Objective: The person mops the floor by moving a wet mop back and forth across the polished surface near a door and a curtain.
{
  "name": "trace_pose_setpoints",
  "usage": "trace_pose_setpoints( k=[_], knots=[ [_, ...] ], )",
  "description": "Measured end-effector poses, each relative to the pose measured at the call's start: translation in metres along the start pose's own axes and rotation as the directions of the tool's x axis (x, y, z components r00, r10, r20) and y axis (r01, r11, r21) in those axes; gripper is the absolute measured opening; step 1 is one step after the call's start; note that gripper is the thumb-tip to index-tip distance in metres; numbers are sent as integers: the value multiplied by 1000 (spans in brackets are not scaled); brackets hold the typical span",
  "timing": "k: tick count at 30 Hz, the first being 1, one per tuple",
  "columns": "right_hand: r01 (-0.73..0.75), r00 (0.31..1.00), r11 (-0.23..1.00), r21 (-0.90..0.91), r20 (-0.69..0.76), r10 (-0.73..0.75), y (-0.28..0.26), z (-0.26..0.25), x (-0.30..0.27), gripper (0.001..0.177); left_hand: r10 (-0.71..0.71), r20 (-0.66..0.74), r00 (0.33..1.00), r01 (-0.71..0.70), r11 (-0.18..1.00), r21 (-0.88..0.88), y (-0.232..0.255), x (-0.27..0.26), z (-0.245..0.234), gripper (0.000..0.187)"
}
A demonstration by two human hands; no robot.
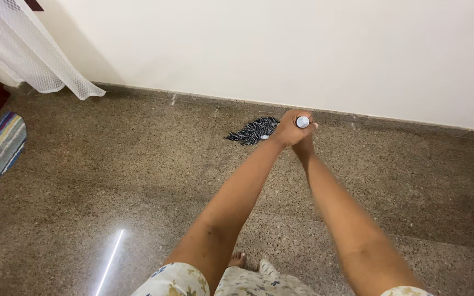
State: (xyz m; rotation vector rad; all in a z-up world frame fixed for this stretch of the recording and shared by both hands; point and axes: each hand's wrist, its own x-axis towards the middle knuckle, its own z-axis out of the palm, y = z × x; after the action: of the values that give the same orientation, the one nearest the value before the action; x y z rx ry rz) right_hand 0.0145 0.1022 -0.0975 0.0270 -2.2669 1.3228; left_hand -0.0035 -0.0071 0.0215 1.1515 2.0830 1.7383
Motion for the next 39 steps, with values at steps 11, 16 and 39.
trace_pose_setpoints(
  k=[11, 16, 39],
  knots=[
    [-73, 997, 996, -57, 20, 74, -41, 4, 1, 11, -47, -40, 998, 42, 993, -114, -1, 23, -17, 29],
    [-44, 992, 928, 371, -97, 86, -34, 14, 28, 7, -79, -358, 930, 56, 996, -72, 7, 24, 12, 37],
    [-62, 825, 850, 522, -453, 338, -104, -74, 167, 18, 433, -412, 802, -475, 880, 0, 144, 175, -12, 36]
  ],
)
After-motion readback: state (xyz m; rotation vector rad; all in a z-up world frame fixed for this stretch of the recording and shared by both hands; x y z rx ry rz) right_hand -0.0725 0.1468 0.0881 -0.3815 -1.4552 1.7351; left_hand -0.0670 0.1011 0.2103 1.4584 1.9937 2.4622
